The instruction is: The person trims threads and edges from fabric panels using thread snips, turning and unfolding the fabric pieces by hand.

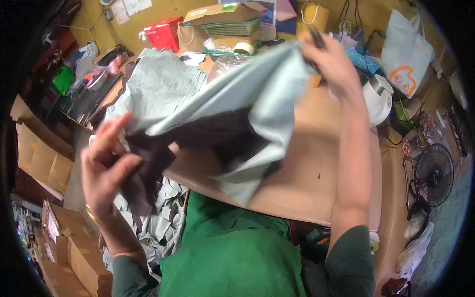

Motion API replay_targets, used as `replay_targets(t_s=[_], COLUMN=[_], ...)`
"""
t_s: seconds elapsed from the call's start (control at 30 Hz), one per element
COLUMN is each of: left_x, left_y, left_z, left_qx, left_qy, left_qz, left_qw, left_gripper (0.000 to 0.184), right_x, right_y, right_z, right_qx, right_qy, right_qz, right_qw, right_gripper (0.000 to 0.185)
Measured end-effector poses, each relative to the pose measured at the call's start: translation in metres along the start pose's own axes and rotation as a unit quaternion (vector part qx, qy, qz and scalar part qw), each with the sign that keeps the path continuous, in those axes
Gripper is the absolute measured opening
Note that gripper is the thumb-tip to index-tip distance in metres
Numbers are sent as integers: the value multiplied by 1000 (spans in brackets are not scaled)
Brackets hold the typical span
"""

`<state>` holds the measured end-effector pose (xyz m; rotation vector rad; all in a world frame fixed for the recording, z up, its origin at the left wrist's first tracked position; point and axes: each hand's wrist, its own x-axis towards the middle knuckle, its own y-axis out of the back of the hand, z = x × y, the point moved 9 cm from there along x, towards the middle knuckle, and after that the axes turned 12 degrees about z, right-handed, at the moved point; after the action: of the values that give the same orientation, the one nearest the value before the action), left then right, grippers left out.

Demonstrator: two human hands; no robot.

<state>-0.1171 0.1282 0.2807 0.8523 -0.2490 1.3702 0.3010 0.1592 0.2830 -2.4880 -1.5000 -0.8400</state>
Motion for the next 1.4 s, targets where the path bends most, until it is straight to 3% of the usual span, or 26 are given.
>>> replay_targets(t_s=[0.07,0.13,0.2,0.3,0.37,0.43,0.5,0.57,0.63,0.67,0.73,0.77,0.87,0.9,1.0,1.07,1.1,1.13,1.2,1.23,1.27,1.3,1.37,1.4], left_x=[-21,-30,-36,-53,-69,-94,-133,-142,-139,-129,-120,-116,-102,-109,-109,-86,-71,-51,-11,3,7,6,-7,-23], left_y=[-15,-23,-16,-22,-51,-118,-174,-210,-233,-239,-262,-265,-264,-271,-285,-283,-294,-272,-227,-210,-194,-180,-149,-132], left_z=[-13,-29,-61,-88,-85,-80,-97,-120,-142,-141,-164,-158,-115,-115,-129,-146,-179,-169,-147,-129,-122,-140,-221,-245], left_qx=[-41,-57,106,394,319,169,188,203,173,169,134,131,93,118,155,-43,-231,-376,-648,-710,-738,-799,-821,-791], left_qy=[31,35,90,-55,-92,-129,-93,-120,-133,-134,29,29,-115,-123,-147,117,161,221,318,341,322,211,169,220], left_qz=[32,57,100,99,45,-163,-237,-216,-183,-181,-288,-289,-168,-209,-188,-226,-120,-94,-19,-11,-44,-150,-105,-67], left_qw=[998,996,985,912,942,964,949,947,959,959,948,948,975,963,959,966,952,895,691,616,591,543,535,567], left_gripper=[63,64,63,58,65,85,97,67,44,44,37,37,48,45,37,27,24,26,40,45,50,54,56,56], right_x=[45,64,67,51,27,7,-23,-52,-93,-114,-143,-155,-177,-181,-181,-181,-179,-176,-175,-174,-172,-169,-170,-171], right_y=[-44,-87,-122,-127,-112,-92,-71,-42,-25,-17,-11,-17,-33,-36,-34,-37,-40,-44,-41,-36,-38,-40,-40,-39], right_z=[-31,-36,-38,-32,-20,19,53,106,130,139,144,146,142,141,136,127,120,113,107,103,92,90,88,94], right_qx=[-93,-158,-141,-146,-96,-39,-40,-75,-37,-8,42,45,48,47,73,95,139,182,148,112,115,61,-36,-37], right_qy=[147,226,249,243,249,176,81,12,-119,-173,-207,-236,-256,-252,-240,-241,-230,-219,-197,-177,-140,-117,-69,-94], right_qz=[67,93,121,113,130,131,113,131,116,106,85,44,0,-3,13,19,22,25,57,88,101,90,113,99], right_qw=[982,957,951,952,955,975,989,988,985,979,974,970,966,966,968,966,963,958,967,974,978,987,991,990], right_gripper=[18,19,23,23,21,22,25,25,23,22,22,21,23,25,25,25,26,27,28,30,32,34,31,30])
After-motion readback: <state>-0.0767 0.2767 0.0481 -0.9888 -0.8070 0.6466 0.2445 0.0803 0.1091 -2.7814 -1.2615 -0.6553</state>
